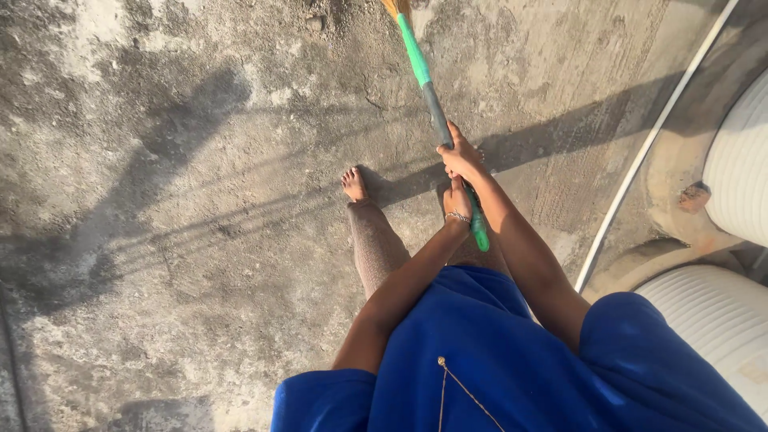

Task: Sweeping dirt and debris on a concrete rooftop with a broom.

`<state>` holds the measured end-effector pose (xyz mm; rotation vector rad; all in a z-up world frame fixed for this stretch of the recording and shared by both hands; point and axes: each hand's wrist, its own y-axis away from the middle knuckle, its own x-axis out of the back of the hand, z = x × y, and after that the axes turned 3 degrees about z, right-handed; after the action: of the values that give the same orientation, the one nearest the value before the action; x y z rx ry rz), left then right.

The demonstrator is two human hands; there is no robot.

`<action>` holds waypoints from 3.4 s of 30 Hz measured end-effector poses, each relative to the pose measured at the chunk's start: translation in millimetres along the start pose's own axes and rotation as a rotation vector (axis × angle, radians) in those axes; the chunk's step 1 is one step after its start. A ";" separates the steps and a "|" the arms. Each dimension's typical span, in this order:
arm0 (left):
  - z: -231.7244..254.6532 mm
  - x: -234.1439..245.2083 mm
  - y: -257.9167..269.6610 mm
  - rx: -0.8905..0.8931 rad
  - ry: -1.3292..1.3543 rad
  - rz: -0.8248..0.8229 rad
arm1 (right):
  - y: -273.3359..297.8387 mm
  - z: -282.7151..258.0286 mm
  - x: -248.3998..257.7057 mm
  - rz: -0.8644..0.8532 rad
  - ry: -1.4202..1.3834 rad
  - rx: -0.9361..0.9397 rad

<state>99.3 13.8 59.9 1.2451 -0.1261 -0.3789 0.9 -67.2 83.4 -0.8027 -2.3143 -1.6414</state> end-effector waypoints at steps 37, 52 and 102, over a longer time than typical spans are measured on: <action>374.2 -271.0 38.0 -0.681 1.341 0.218 | -92.9 -222.5 203.3 -0.376 1.222 1.176; 331.0 -359.6 -133.4 -0.694 2.180 0.479 | -253.1 -180.3 187.3 -0.883 1.809 1.264; 268.6 -391.2 -299.3 0.058 0.782 0.547 | -426.0 -165.2 178.1 -0.817 0.946 0.348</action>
<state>-408.2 -171.6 -91.6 1.2798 0.1943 0.5924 -398.3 -264.3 -122.2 0.9272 -2.1000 -1.2791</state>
